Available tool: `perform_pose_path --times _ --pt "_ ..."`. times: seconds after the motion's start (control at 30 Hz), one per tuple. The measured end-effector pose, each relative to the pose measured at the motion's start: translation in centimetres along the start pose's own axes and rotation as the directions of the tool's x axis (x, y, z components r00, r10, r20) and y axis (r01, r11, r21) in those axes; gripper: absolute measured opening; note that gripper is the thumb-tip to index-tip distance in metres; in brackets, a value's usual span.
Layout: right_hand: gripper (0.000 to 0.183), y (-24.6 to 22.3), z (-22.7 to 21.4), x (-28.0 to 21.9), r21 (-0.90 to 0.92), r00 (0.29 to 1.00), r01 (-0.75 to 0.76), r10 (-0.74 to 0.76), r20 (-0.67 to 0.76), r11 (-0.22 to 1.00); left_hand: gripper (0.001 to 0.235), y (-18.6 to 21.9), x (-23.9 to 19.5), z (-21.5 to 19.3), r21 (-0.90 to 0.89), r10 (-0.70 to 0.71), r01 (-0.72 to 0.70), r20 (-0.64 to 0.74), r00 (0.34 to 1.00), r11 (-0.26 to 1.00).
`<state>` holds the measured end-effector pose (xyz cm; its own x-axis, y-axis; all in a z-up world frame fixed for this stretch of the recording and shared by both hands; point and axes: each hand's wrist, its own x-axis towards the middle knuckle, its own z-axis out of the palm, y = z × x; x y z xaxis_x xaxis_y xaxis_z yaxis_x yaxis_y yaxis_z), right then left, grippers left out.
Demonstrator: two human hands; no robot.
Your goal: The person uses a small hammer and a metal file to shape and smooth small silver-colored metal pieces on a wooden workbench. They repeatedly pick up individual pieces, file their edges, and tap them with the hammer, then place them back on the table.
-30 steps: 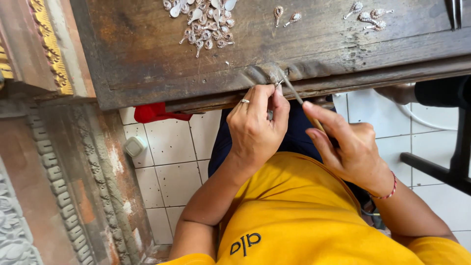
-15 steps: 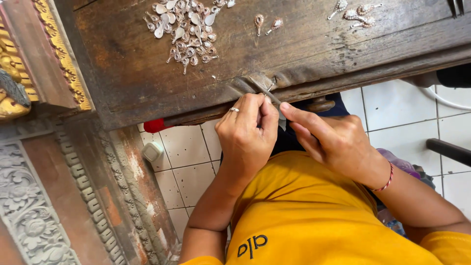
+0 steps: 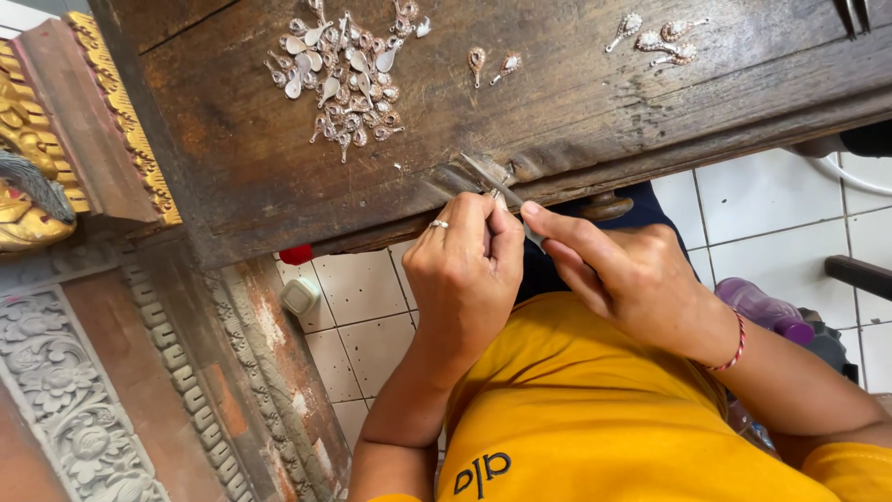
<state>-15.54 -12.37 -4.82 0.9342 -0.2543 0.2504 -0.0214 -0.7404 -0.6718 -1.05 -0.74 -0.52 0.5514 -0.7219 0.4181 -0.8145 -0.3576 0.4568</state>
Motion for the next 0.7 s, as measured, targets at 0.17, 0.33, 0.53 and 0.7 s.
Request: perform_pose_path --times 0.17,0.33,0.53,0.7 --pt "0.043 -1.3 -1.5 -1.1 0.102 0.997 -0.053 0.048 0.052 0.993 0.02 0.0 -0.1 -0.2 0.01 -0.006 0.005 0.008 1.0 1.0" --pt "0.044 -1.0 -1.3 -1.3 0.109 0.996 -0.069 0.063 0.058 0.992 0.023 0.1 0.4 -0.4 -0.012 0.0 0.0 0.012 1.0 1.0" --pt "0.043 0.0 -0.4 0.8 -0.016 1.0 -0.011 0.011 0.0 1.0 0.024 0.4 0.5 -0.6 -0.02 -0.009 0.01 0.039 0.999 1.0" --pt "0.044 -1.1 -2.3 -0.6 0.072 0.999 -0.035 0.033 0.025 0.997 0.015 0.1 0.3 -0.5 -0.015 -0.013 0.013 0.043 0.999 1.0"
